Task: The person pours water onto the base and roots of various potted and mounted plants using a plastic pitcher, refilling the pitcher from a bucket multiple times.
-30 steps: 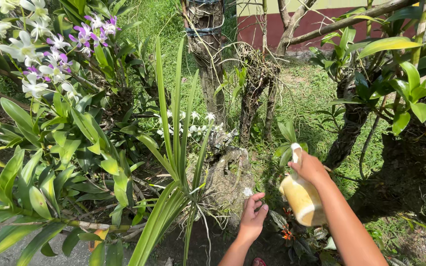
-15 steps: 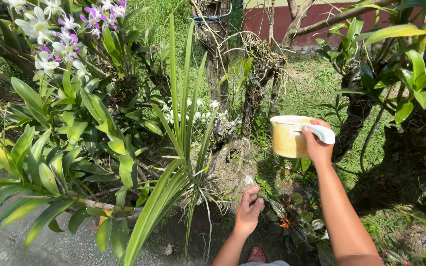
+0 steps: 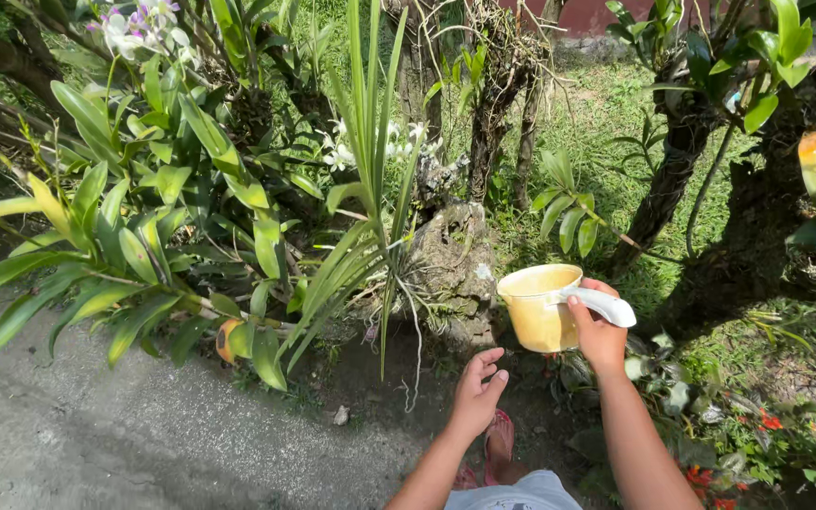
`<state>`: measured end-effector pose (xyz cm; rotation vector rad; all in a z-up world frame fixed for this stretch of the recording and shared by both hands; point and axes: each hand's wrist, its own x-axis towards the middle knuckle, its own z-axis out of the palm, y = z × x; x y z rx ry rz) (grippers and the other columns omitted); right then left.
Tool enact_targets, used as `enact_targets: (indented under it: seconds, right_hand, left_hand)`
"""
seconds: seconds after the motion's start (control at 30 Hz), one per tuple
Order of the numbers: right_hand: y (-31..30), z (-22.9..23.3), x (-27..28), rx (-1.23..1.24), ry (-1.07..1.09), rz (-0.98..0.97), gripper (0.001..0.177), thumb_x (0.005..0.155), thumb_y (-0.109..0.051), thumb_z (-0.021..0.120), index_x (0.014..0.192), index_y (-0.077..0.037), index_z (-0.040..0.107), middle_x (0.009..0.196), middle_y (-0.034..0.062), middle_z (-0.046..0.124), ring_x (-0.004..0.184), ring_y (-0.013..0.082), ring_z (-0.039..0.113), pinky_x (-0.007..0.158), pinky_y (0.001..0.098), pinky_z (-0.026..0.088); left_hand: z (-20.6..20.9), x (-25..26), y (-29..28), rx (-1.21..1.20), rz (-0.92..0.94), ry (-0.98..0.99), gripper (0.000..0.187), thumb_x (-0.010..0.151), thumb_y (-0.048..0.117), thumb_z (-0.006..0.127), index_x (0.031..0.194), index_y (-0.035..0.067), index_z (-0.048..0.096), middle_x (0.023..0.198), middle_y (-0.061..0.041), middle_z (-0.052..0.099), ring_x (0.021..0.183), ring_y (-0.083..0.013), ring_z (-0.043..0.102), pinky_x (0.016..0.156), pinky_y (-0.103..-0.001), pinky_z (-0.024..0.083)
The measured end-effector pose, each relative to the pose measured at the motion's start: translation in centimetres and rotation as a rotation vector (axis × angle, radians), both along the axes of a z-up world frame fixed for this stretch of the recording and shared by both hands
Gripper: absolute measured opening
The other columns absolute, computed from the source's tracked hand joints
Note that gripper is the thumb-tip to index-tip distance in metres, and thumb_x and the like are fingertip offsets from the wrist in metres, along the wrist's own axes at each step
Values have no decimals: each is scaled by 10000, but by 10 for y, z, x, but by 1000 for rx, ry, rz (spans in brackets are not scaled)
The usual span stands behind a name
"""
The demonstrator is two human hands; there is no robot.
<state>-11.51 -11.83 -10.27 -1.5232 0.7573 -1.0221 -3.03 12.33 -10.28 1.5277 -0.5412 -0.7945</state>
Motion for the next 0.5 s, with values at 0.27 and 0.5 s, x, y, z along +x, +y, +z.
enact_targets:
  seconds: [0.27,0.5]
  right_hand:
    - [64,-14,-66,380,-44,151,349,917,-43,698,1235,-86,562,1140,59,676,953,157,658,794,312,567]
    - [129,-29,-107,450,18,474,291,937,-82,717,1179,-103,558,1169,52,642,1056,183,647,858,337,616]
  left_hand:
    - [-1,-58,57,-11,56,2,438,975,163,641,1400,113,544,1418,-71,604,1271,-219,583,1028,-364,504]
    - [-7,-128,118,-20,391,45,426,975,132,623,1391,83,544,1394,-85,603,1254,-209,584,1038,-357,480]
